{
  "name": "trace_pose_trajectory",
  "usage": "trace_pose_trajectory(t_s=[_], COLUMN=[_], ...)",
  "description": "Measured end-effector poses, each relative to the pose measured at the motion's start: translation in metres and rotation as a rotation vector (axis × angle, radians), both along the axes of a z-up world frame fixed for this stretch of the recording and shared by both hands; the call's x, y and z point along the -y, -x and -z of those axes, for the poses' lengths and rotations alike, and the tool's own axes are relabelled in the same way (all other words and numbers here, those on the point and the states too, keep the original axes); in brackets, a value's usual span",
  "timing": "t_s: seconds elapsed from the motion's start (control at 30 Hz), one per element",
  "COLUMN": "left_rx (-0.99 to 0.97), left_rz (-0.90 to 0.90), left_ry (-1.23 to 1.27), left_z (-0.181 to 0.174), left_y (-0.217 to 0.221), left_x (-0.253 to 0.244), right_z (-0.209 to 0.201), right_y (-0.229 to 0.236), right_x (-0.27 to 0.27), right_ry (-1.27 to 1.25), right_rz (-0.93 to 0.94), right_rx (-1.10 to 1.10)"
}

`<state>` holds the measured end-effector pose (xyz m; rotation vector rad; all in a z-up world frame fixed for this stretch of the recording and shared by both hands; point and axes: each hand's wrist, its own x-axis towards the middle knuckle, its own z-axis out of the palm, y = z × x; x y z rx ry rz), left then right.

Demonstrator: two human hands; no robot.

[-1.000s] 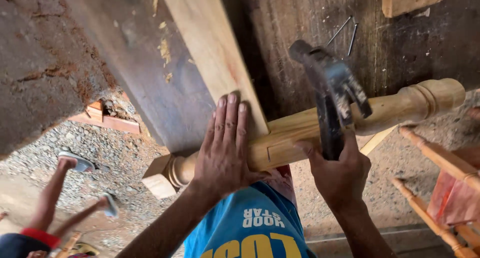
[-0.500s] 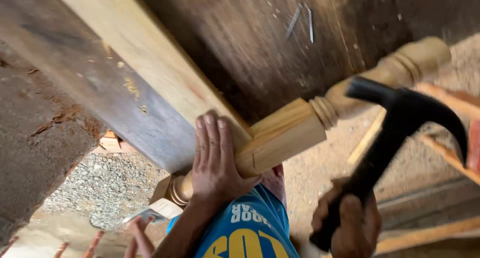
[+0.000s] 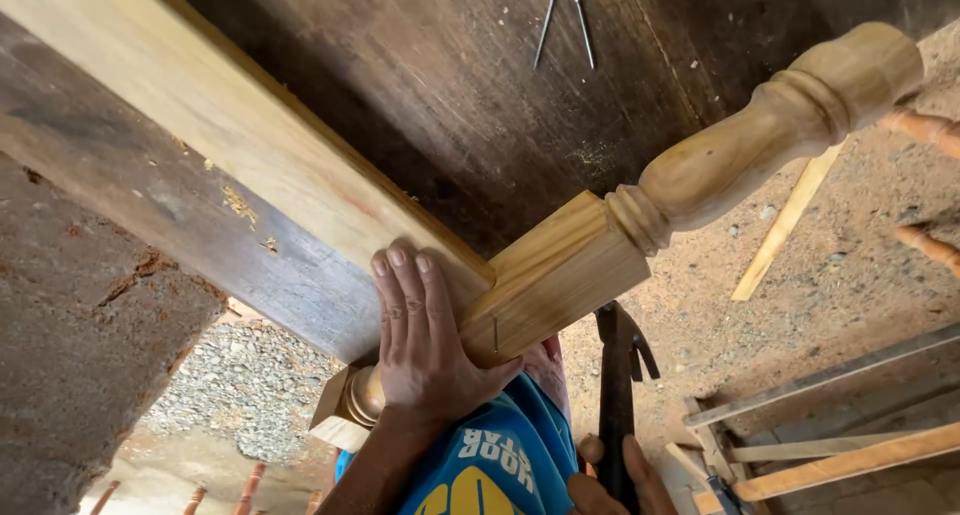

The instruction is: The person holds a turned wooden chair stretcher against a plank on a workbench, positions nails on the wood, and hammers them in with a claw hammer, repositioning the piece to drive nails at different points along it.

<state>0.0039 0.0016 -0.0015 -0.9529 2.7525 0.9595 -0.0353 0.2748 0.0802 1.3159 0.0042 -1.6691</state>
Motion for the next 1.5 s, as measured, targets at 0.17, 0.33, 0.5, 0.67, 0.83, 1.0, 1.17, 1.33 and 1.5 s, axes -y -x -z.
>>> trace_pose_trajectory(t_s=[0.17,0.33,0.5,0.67,0.83,1.0,1.17,1.33,1.5], left_rx=[-0.014,-0.017,-0.041,-0.018,-0.048,-0.061,-0.065,-0.001,-0.004], left_rz=[-0.019,-0.024,-0.087,-0.094,-0.140,-0.115,-0.108,-0.080,-0.079], left_ry=[0.040,0.055,-0.039,-0.095,-0.062,-0.102,-0.039,-0.076,-0.067], left_z=[0.001,-0.002,-0.012,-0.016,-0.005,-0.005,-0.002,-0.005,-0.006], left_y=[-0.001,0.001,-0.006,-0.004,-0.007,-0.009,-0.006,-0.007,-0.007], left_x=[0.001,0.001,0.000,0.001,-0.001,-0.004,0.003,-0.004,-0.001], right_z=[0.006,0.006,0.020,0.012,0.003,-0.001,0.003,-0.011,-0.006], right_y=[0.005,0.016,0.010,0.022,0.031,0.028,0.038,0.039,0.042], right_x=[0.002,-0.007,-0.062,-0.042,-0.016,-0.008,0.011,0.002,0.020], right_ry=[-0.016,-0.207,-0.407,-0.776,-1.058,-1.196,-1.125,-1.158,-1.138], right_rz=[-0.133,-0.265,-0.531,-1.268,-1.772,-1.901,-1.901,-1.972,-2.038], right_rx=[-0.033,-0.223,-0.683,-1.059,-1.304,-1.646,-1.684,-1.763,-1.725])
